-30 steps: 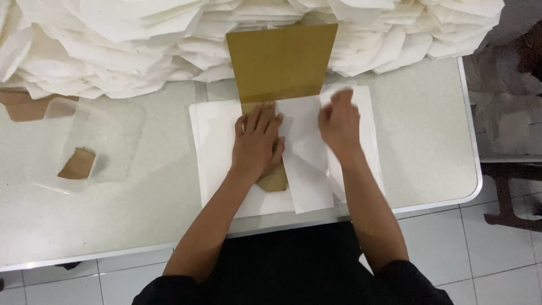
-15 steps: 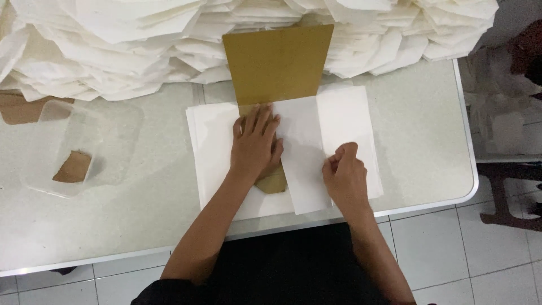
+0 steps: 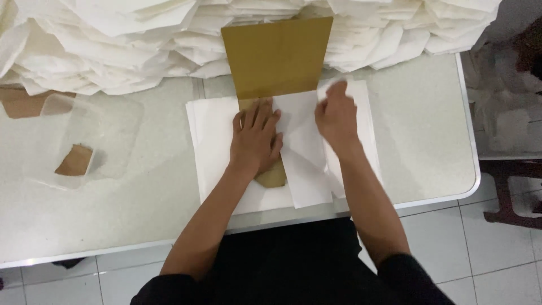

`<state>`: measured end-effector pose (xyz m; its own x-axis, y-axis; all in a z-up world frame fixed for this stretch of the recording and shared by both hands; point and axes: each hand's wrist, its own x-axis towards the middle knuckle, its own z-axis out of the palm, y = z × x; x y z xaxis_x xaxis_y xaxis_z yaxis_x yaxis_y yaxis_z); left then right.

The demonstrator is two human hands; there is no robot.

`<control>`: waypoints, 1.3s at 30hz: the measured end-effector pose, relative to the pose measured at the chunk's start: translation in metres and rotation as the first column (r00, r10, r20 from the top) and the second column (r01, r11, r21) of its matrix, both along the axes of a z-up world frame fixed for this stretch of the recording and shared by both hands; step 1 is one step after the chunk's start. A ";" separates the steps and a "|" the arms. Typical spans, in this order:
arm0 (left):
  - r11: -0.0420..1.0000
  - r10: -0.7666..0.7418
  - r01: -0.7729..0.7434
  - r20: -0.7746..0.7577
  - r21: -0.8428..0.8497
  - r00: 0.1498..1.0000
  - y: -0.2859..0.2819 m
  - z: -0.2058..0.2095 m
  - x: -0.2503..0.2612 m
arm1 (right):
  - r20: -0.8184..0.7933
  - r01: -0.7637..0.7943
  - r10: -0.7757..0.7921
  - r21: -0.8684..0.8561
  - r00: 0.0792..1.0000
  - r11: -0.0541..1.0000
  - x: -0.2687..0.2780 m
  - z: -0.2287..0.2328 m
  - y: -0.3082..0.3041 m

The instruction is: The person folds a white sheet of paper around a brown cardboard template on a table, then folds the top edges inward to form a sealed packet. The process is repeated with a second sheet and template.

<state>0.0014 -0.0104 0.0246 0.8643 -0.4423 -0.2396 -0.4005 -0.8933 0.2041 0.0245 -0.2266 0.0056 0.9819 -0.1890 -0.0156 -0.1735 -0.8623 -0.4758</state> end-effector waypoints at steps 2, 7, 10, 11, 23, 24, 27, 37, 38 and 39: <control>1.000 -0.002 0.002 -0.004 -0.006 1.000 0.001 -0.001 -0.002 | 0.015 -0.001 0.001 0.045 1.000 0.999 0.012 0.005 0.001; 1.000 -0.004 0.004 0.001 0.005 1.000 0.001 -0.004 0.000 | -0.031 -0.018 0.019 0.020 0.999 1.000 -0.002 0.022 0.009; 1.000 0.005 -0.005 0.021 -0.010 1.000 0.001 -0.009 0.000 | -0.116 -0.014 0.015 0.010 0.993 1.000 -0.042 0.024 0.009; 0.999 0.009 -0.007 0.043 -0.042 0.999 0.002 -0.011 0.000 | -0.169 -0.011 0.014 0.020 0.985 1.000 -0.060 0.030 0.009; 0.997 0.019 -0.010 0.127 -0.070 0.992 0.000 -0.017 0.000 | -0.259 0.012 0.019 0.117 0.966 0.993 -0.089 0.040 0.001; 1.000 0.017 -0.016 0.052 -0.025 0.999 0.000 -0.007 -0.001 | -0.225 0.003 0.020 0.098 0.974 0.995 -0.077 0.036 0.000; 0.998 0.021 -0.021 -0.002 0.050 1.000 -0.003 0.001 0.002 | -0.103 0.001 0.011 0.118 0.995 0.993 -0.030 0.021 0.001; 0.974 0.031 0.031 0.266 -0.226 0.964 0.006 -0.024 -0.001 | -0.013 -0.008 0.009 0.052 1.000 0.999 0.013 0.016 0.008; 0.969 0.040 0.029 0.267 -0.247 0.963 0.006 -0.027 0.001 | -0.049 0.005 -0.002 0.060 0.999 0.998 0.003 0.018 0.006; 0.964 0.045 0.028 0.267 -0.264 0.963 0.007 -0.030 0.000 | -0.088 0.021 -0.014 0.069 0.996 0.997 -0.011 0.019 0.006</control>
